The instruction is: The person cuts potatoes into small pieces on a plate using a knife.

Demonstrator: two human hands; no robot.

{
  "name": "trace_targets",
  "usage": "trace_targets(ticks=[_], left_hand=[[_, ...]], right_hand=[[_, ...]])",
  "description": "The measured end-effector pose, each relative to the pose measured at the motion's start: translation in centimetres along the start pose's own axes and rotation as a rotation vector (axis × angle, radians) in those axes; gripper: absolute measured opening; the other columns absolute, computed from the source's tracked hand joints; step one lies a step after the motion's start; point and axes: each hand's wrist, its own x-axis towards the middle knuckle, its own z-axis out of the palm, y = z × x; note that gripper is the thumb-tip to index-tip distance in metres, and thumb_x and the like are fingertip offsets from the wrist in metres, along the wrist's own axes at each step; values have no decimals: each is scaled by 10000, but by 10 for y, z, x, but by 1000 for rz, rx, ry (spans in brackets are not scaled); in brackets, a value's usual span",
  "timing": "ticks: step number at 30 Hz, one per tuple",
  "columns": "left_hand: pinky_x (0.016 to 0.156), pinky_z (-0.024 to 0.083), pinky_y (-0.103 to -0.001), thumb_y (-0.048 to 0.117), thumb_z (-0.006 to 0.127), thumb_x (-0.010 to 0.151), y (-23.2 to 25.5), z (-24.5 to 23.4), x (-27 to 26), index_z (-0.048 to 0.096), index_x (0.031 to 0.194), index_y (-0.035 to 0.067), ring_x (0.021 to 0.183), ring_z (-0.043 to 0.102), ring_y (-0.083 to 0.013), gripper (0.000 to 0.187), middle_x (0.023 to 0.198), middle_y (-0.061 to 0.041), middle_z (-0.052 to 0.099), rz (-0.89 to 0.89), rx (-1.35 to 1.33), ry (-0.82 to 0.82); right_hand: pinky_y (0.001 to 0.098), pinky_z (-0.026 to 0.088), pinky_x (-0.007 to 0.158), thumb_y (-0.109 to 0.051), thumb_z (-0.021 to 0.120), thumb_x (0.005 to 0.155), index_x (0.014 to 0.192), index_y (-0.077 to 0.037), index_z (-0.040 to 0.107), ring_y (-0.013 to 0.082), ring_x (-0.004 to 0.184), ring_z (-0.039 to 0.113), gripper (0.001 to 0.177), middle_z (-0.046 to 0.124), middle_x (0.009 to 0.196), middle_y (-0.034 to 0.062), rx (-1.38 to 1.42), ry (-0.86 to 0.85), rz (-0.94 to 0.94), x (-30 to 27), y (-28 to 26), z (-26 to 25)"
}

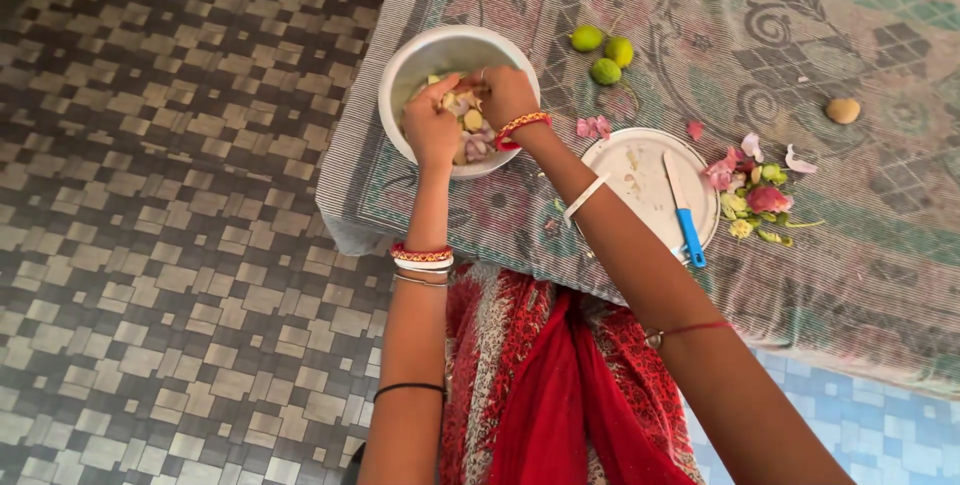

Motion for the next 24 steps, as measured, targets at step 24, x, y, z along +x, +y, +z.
trace_targets(ticks=[24], left_hand=[[890,606,-321,-12,609,966,72,123,-110,627,1272,40,1065,727,-227,311,1202,-106,705,-96,-246,-243]], right_hand=[[326,632,858,-65,684,903,1117,-51,697,243,999,765,215,750,1090,117,448,348,343,-144,24,-93]])
